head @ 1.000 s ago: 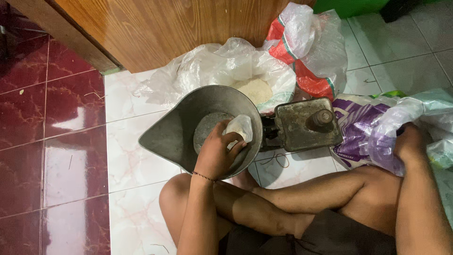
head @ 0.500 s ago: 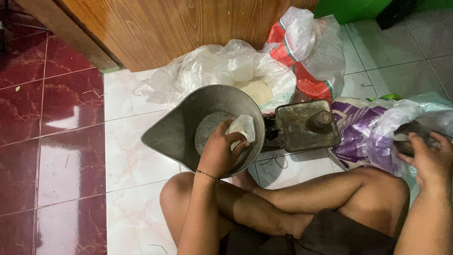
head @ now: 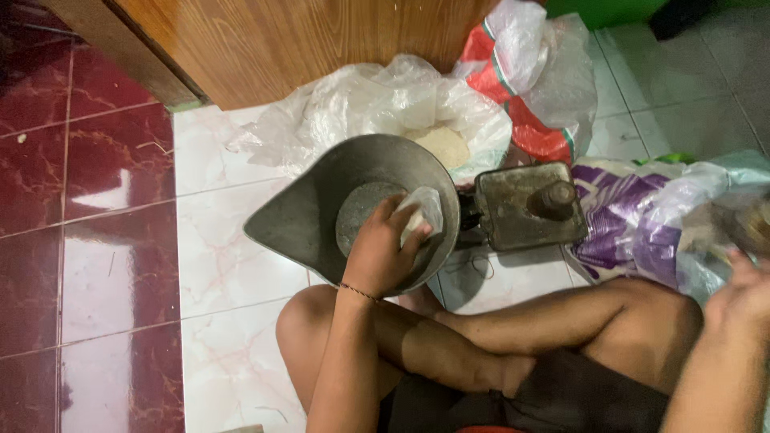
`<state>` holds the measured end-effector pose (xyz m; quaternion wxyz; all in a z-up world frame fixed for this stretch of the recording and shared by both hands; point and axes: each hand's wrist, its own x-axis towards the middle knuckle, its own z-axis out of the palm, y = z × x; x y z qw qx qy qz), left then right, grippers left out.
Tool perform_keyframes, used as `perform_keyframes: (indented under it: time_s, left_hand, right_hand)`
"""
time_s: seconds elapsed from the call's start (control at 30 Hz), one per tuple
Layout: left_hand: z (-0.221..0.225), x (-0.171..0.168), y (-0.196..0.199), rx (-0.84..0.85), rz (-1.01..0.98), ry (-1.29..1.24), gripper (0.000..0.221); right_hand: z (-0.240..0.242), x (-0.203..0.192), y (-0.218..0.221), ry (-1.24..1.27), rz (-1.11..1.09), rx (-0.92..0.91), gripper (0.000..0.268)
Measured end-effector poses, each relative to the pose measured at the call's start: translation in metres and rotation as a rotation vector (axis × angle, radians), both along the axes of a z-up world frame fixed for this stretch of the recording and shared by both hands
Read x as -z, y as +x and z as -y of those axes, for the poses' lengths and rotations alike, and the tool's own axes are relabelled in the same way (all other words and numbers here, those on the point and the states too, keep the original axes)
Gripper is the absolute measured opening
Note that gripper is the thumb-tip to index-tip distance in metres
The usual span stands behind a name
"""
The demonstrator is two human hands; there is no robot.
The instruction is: The person fills a small plastic bag with grain by scooping it from a larger container using a tin can.
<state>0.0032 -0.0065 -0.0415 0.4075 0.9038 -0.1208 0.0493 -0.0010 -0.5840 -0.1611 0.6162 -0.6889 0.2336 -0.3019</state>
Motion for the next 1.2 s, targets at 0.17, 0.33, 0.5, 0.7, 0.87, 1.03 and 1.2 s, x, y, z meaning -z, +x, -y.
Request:
perform_keyframes:
  time_s: [0.17,0.33,0.5,0.7,0.87,1.03,1.2]
  left_hand:
    - [0.0,-0.002,-0.002,-0.008,-0.039,-0.013,0.047]
    - [0.0,0.001,-0.001,-0.003,-0.026,-0.005,0.051]
    - [-0.001,-0.027,-0.005,-0.004,-0.06,-0.015,0.051]
    - [-0.002,-0.026,-0.004,0.003,-0.046,0.003,0.057]
    - [-0.003,-0.026,-0.003,0.015,-0.05,-0.019,0.053]
    - [-0.003,-0.018,-0.004,0.012,-0.067,-0.014,0.057]
    - [-0.003,-0.021,-0.004,0.011,-0.081,0.008,0.061]
  right_hand:
    - [-0.209,-0.13,0.002,0.039,0.087,-0.129,0.033]
    - [-0.32,-0.151,0.007,-0.053,0.21,-0.626,0.055]
    - [-0.374,-0.137,0.015,-0.092,0.161,-0.716,0.069]
    - [-0.396,-0.157,0.013,-0.502,0.202,-0.746,0.065]
    - [-0.396,-0.146,0.017,-0.813,0.276,-0.678,0.065]
    - [-0.398,-0.148,0.019,-0.918,0.393,-0.675,0.068]
    - [-0.399,-0.147,0.02,-0.928,0.427,-0.693,0.065]
